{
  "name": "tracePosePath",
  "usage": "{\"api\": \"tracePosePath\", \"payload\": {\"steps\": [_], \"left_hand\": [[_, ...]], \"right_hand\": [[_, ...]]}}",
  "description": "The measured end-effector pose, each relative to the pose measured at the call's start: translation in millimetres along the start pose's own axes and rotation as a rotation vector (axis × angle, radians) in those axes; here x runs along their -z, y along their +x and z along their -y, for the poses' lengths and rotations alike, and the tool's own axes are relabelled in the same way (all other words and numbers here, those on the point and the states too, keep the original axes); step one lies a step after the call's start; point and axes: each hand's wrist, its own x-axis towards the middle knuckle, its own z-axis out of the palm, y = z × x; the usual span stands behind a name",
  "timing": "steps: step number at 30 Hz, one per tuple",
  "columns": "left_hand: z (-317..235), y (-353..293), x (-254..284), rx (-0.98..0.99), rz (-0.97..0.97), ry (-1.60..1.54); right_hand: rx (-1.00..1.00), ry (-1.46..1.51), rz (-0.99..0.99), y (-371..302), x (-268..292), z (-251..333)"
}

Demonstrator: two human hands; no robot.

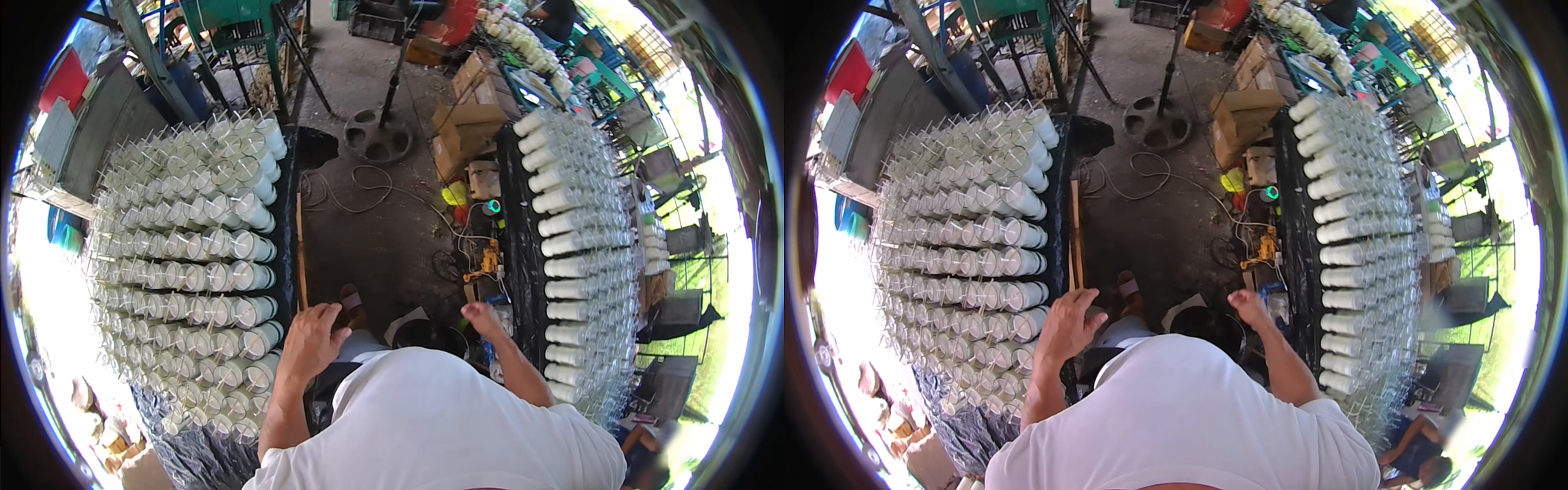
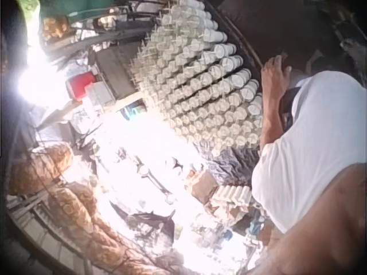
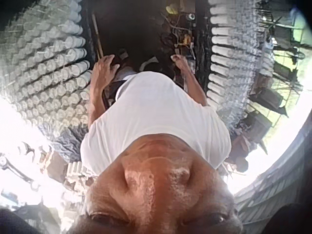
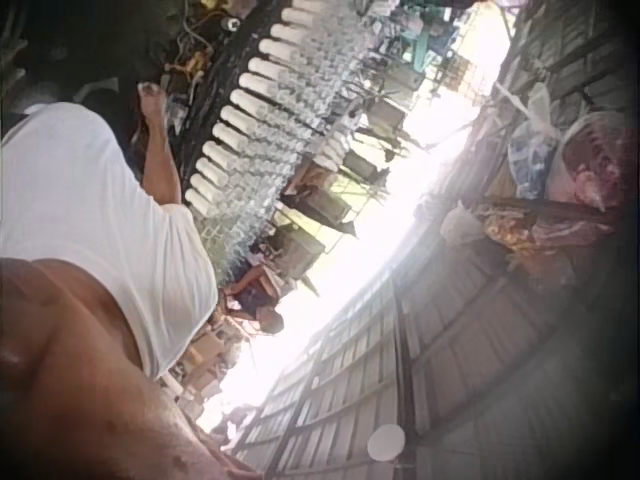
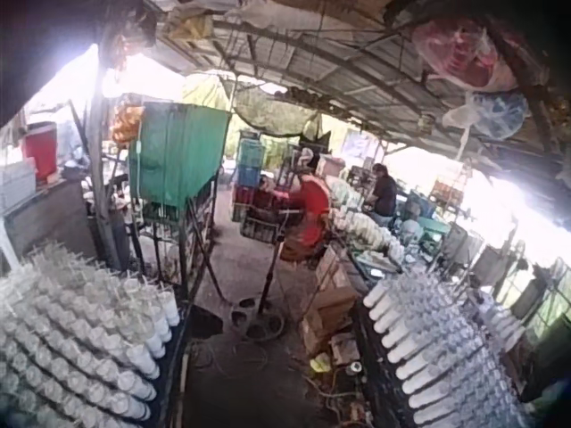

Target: The person inserts wooden sticks into numerous small cylindrical candles arranged on a table, then moves to a second table to assemble white flower-shaped candles by inserting sticks and attaching green leaves. The person uses a knife to trim sticks and handles the candles one at a time.

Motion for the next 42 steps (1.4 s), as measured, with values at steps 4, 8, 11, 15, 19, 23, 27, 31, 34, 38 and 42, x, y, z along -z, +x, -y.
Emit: {"api": "tracePosePath", "payload": {"steps": [4,8,11,15,19,23,27,31,34,38,42], "left_hand": [[19.7,55.6,32.1,0.1,-0.013,0.049],[24.8,117.5,45.2,-0.009,-0.039,0.056],[25.8,169.4,57.3,-0.03,0.02,0.037],[25.5,252.5,77.0,0.061,0.102,0.076],[47.1,358.6,95.6,0.055,0.081,0.101],[56.5,471.2,110.9,-0.029,0.021,0.174],[58.7,575.2,135.3,-0.119,-0.078,0.024],[82.7,671.7,166.9,-0.087,0.034,0.025],[120.0,746.8,188.5,-0.053,0.191,0.108],[171.9,859.4,217.9,0.026,0.383,0.278],[213.7,989.3,248.9,-0.042,0.448,0.314]], "right_hand": [[-0.08,-0.003,0.016,75.2,8.0,19.7],[-0.248,-0.063,0.065,105.9,-6.8,-19.5],[-0.18,-0.42,0.404,125.2,-22.4,-118.8],[-0.753,0.048,0.351,129.6,-51.7,-141.4],[-0.66,0.381,0.411,236.2,-37.4,-187.4],[-0.639,0.606,0.262,341.5,-33.8,-107.5],[-0.515,0.26,0.223,400.0,58.7,148.9],[-0.527,0.287,0.157,467.1,54.6,172.6],[-0.575,0.365,0.085,514.8,39.1,191.8],[-0.68,0.452,-0.014,551.7,13.0,230.3],[-0.795,0.46,-0.074,549.4,-20.1,290.0]]}}
